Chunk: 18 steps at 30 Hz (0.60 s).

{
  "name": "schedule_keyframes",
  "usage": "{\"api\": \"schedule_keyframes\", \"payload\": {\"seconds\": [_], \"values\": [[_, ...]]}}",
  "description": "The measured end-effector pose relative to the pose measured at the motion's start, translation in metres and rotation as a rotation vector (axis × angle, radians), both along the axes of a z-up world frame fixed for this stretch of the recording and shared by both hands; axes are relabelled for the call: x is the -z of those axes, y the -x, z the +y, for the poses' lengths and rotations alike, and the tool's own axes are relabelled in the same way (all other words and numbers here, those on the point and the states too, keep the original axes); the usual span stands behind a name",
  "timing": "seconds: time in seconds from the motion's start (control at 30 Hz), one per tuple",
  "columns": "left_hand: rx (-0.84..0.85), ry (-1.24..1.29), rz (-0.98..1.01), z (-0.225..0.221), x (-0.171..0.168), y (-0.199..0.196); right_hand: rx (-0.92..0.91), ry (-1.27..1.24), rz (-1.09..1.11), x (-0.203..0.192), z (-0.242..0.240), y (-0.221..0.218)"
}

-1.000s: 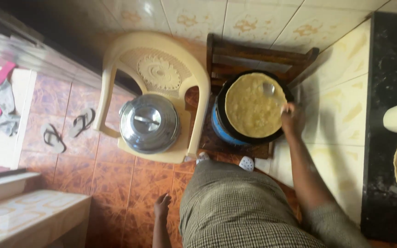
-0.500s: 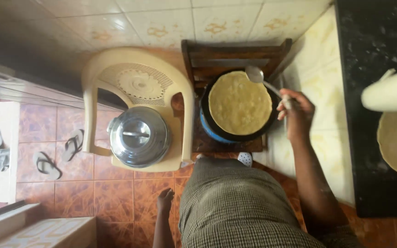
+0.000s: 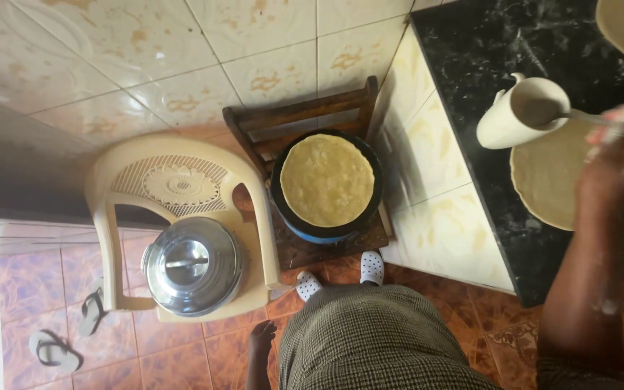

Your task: Rolling out dough and cooking flatbreads on a pan before storing them in a container.

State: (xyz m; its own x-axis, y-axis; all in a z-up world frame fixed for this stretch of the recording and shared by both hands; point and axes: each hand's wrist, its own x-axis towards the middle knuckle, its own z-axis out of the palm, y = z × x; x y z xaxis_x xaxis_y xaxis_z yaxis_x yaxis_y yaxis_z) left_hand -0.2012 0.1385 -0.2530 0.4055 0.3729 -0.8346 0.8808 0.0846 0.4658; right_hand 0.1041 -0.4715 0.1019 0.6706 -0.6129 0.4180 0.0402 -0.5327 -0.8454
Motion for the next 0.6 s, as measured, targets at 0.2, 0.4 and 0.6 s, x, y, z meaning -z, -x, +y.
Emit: {"api": "schedule_keyframes", "payload": {"seconds": [0.2,0.4,0.6], "values": [[-0.104,0.013,-0.165,-0.008,0.013,-0.016,-0.158,0.226,0.175,-0.046,0.062,-0.016],[-0.141,0.007,-0.166,-0.019,0.017,0.021,-0.016,-0.509,0.001,-0.043,0.038,-0.012],[-0.114,0.064,0.174,-0.012,0.032,0.051,-0.019,-0.771,-0.094,-0.073,0.051,0.008]]}}
